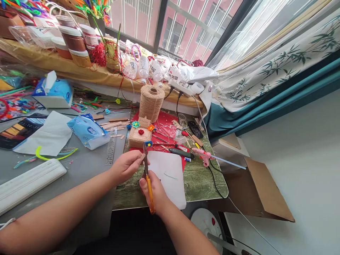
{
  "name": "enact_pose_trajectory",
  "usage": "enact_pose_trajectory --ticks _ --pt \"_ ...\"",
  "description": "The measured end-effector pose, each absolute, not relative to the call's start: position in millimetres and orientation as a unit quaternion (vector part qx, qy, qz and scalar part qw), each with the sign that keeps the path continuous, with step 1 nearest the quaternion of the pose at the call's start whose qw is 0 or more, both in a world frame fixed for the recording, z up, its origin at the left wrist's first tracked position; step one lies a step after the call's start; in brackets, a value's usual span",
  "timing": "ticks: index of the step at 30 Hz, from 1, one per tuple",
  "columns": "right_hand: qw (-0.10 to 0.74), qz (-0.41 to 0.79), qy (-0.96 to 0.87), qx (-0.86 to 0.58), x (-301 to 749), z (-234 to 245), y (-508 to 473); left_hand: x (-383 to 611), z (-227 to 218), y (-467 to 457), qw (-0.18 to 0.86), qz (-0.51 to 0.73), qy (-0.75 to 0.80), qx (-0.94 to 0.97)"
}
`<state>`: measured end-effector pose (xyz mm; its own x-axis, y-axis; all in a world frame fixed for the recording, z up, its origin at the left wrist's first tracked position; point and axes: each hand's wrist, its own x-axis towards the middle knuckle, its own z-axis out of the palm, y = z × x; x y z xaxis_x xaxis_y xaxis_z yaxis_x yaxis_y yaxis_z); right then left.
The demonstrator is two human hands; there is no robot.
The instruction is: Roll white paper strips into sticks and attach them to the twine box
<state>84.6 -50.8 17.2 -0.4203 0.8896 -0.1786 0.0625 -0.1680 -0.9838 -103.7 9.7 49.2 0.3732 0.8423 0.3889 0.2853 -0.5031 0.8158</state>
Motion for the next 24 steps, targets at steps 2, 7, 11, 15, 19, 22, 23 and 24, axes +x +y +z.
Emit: enact_pose_trajectory --ticks 2,7,11,15,19,22,23,24 --pt "0.329 0.62 -0.559 -0.44 86.5 18.8 -49.4 -104.7 48.9 9.6 0.342 0.415 0.369 0.758" --pt "0.336 0.602 -0.567 -0.451 91.2 21.5 -48.9 -106.4 48.7 10.5 0.347 0.405 0.368 0.761" --pt "0.319 0.628 -0.546 -0.453 94.0 16.0 -48.2 -107.4 49.8 11.1 0.357 0.408 0.364 0.757" --pt "0.299 0.643 -0.539 -0.455 100.2 11.7 -44.0 -109.3 50.7 11.6 0.387 0.409 0.357 0.745" --pt "0.318 0.643 -0.524 -0.459 108.4 17.7 -39.6 -110.1 49.8 13.6 0.417 0.401 0.365 0.729" --pt "0.337 0.658 -0.484 -0.469 112.3 27.6 -36.1 -109.7 48.4 16.1 0.446 0.373 0.376 0.722" --pt "0.35 0.658 -0.47 -0.473 113.0 31.2 -34.7 -109.5 48.0 16.9 0.452 0.361 0.376 0.724" --pt "0.367 0.654 -0.458 -0.478 113.3 34.8 -33.1 -109.4 47.7 17.6 0.458 0.345 0.37 0.731"
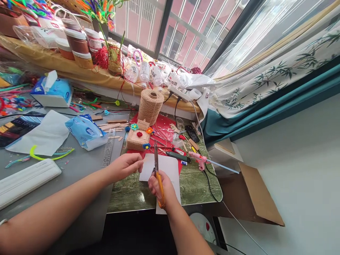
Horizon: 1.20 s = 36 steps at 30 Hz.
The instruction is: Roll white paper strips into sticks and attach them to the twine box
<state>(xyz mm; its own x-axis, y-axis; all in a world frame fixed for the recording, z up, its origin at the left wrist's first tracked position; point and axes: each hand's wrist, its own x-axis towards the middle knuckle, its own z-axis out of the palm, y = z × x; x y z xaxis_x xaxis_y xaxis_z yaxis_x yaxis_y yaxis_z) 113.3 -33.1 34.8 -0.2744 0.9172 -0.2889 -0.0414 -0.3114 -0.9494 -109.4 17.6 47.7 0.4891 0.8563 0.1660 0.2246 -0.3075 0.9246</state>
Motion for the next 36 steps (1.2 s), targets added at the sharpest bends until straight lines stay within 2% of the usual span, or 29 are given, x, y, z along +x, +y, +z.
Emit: enact_pose_trajectory --ticks 5,9,12,16,20,24,28,31,36 --pt "0.445 0.629 -0.415 -0.483 111.2 46.2 -25.5 -109.9 47.1 19.1 0.491 0.26 0.288 0.78" --pt "0.459 0.643 -0.401 -0.464 106.3 44.9 -24.6 -109.1 43.8 19.5 0.507 0.242 0.271 0.781" --pt "0.472 0.636 -0.386 -0.474 99.7 41.2 -26.6 -105.4 39.3 19.9 0.531 0.261 0.311 0.744" --pt "0.537 0.598 -0.355 -0.478 88.0 38.3 -27.8 -96.8 34.4 18.6 0.601 0.322 0.317 0.66" --pt "0.558 0.592 -0.34 -0.472 78.4 38.7 -26.8 -91.2 33.6 16.6 0.571 0.354 0.308 0.673" --pt "0.518 0.629 -0.381 -0.437 74.9 35.2 -32.1 -93.8 34.8 16.7 0.549 0.424 0.31 0.65" --pt "0.415 0.718 -0.405 -0.386 77.0 23.0 -44.7 -98.4 34.5 19.1 0.543 0.492 0.331 0.594" --pt "0.353 0.739 -0.442 -0.366 81.3 15.0 -52.6 -99.3 33.5 20.7 0.542 0.51 0.333 0.579" --pt "0.317 0.738 -0.497 -0.328 90.3 17.2 -55.9 -97.6 29.7 21.7 0.541 0.507 0.33 0.584"
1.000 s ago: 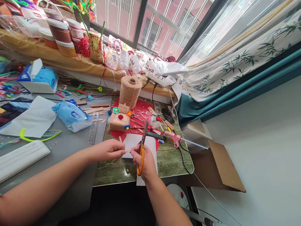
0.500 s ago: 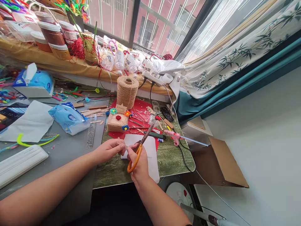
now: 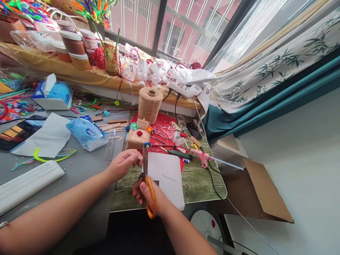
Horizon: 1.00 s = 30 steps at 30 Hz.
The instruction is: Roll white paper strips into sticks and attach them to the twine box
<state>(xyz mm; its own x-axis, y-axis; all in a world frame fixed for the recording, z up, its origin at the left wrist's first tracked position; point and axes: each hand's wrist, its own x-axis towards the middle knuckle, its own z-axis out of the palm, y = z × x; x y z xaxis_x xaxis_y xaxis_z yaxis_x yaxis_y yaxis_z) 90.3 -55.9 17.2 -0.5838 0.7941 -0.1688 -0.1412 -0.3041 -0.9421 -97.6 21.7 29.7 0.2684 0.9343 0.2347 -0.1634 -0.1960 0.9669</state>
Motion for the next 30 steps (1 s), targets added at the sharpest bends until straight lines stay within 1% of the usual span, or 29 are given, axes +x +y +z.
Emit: enact_pose_trajectory --ticks 13,23,30 --pt "0.271 0.693 -0.528 -0.409 97.7 15.4 -52.9 -98.2 32.4 20.9 0.518 0.484 0.351 0.611" --pt "0.253 0.678 -0.545 -0.423 102.3 13.3 -52.4 -97.6 31.6 21.1 0.507 0.476 0.361 0.622" --pt "0.233 0.66 -0.574 -0.425 102.5 21.9 -51.8 -99.4 34.8 21.2 0.498 0.47 0.361 0.634"
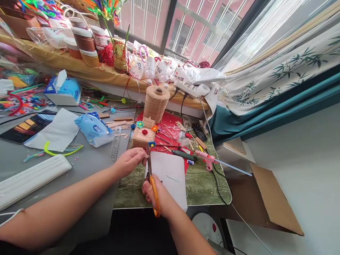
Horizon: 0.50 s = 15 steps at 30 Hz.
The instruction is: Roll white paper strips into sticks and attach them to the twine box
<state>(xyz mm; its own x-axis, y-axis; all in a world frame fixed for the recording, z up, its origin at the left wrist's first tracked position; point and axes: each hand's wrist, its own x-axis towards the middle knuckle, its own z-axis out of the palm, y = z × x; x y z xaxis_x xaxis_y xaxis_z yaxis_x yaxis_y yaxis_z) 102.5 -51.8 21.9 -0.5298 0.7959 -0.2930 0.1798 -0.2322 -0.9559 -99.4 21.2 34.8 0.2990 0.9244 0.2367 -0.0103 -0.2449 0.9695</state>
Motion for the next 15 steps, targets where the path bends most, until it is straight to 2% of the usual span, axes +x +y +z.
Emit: enact_pose_trajectory --ticks 15 --pt "0.225 0.643 -0.582 -0.444 101.8 24.1 -50.6 -100.1 36.8 22.1 0.498 0.462 0.381 0.628"
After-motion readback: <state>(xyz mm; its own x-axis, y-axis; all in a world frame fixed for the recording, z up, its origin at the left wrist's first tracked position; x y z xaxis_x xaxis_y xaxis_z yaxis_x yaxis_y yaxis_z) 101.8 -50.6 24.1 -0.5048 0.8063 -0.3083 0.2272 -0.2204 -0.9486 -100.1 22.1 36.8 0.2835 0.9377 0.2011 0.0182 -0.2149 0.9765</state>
